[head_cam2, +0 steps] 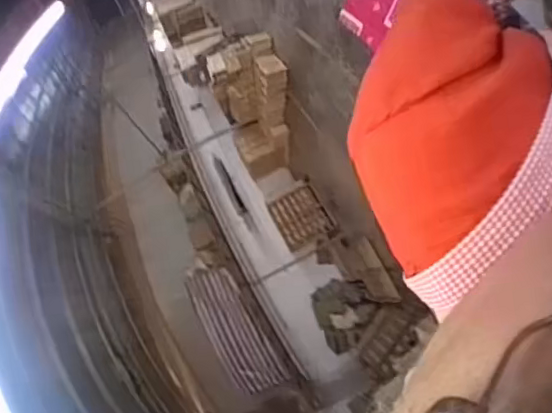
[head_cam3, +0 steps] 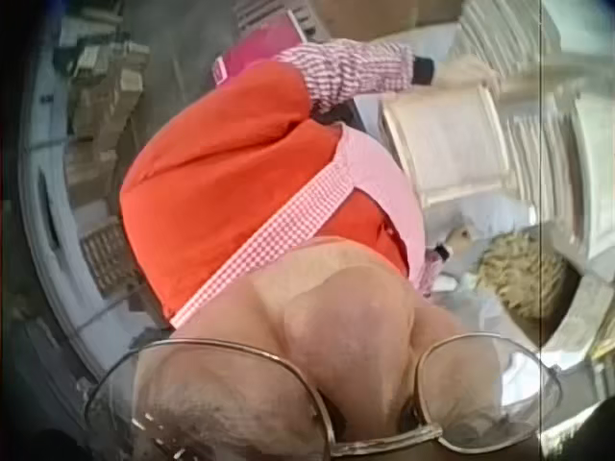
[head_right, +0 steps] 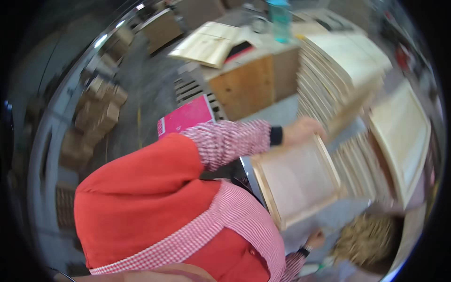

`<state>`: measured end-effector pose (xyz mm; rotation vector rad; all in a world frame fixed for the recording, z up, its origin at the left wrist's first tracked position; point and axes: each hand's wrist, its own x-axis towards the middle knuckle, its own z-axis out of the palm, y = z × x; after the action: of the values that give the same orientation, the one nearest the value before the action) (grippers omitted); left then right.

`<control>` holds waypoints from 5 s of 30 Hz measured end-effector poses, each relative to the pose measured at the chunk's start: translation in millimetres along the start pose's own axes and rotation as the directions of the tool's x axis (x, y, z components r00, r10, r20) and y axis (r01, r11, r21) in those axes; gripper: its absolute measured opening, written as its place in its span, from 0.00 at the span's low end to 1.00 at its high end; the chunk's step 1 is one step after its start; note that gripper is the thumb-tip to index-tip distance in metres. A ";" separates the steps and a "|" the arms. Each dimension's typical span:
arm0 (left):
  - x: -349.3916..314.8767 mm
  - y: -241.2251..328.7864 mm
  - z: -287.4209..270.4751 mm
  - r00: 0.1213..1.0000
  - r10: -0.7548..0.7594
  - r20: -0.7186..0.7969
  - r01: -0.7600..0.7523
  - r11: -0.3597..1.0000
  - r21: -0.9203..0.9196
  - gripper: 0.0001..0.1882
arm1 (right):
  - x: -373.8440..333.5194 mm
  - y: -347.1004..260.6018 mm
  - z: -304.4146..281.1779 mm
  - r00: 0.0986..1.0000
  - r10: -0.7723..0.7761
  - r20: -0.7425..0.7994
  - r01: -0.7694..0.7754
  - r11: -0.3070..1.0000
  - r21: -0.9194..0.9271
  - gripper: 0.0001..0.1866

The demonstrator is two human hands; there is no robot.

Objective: Applying glue to wood panels and joining them together to assemble small wooden boxes.

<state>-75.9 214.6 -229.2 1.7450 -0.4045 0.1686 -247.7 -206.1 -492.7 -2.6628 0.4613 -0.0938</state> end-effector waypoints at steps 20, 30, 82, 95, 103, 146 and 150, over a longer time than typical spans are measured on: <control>-35.6 143.0 23.1 0.558 0.575 0.599 -0.601 0.777 -0.186 0.22 | -77.5 -339.0 -275.3 0.720 -0.664 -0.202 0.687 0.640 0.345 0.05; -37.2 116.0 -58.6 0.542 0.034 0.840 -0.049 0.999 -0.009 0.05 | -91.5 -355.2 -271.2 0.497 -0.867 -0.017 0.533 0.290 0.795 0.07; -125.8 64.0 -85.7 0.847 0.412 0.336 -0.518 0.779 0.352 0.35 | -107.3 -257.1 -225.4 0.662 -0.749 0.030 0.750 0.661 -0.026 0.16; -154.0 62.0 30.8 0.733 0.609 0.303 -0.635 0.453 0.626 0.31 | -77.5 -239.7 -254.7 0.585 -0.800 0.135 0.788 0.600 0.141 0.15; -155.4 60.9 29.0 0.677 0.680 0.282 -0.654 0.379 0.655 0.28 | -29.6 -301.7 -267.9 0.659 -0.613 0.437 0.727 0.667 -0.161 0.08; 39.8 -28.7 -27.0 0.788 -0.117 0.605 0.485 0.723 -0.492 0.32 | -189.1 -355.3 -112.0 0.992 -0.125 -0.030 0.096 0.569 0.816 0.20; -21.5 -7.2 -63.1 0.934 -0.199 0.296 0.302 0.885 -0.356 0.22 | -164.7 -314.4 -130.2 0.990 0.056 -0.126 0.089 0.438 0.895 0.20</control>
<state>-86.5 280.9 -229.3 1.3991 -0.3600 -0.3112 -324.8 63.5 -239.2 -1.5633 0.2873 -0.4144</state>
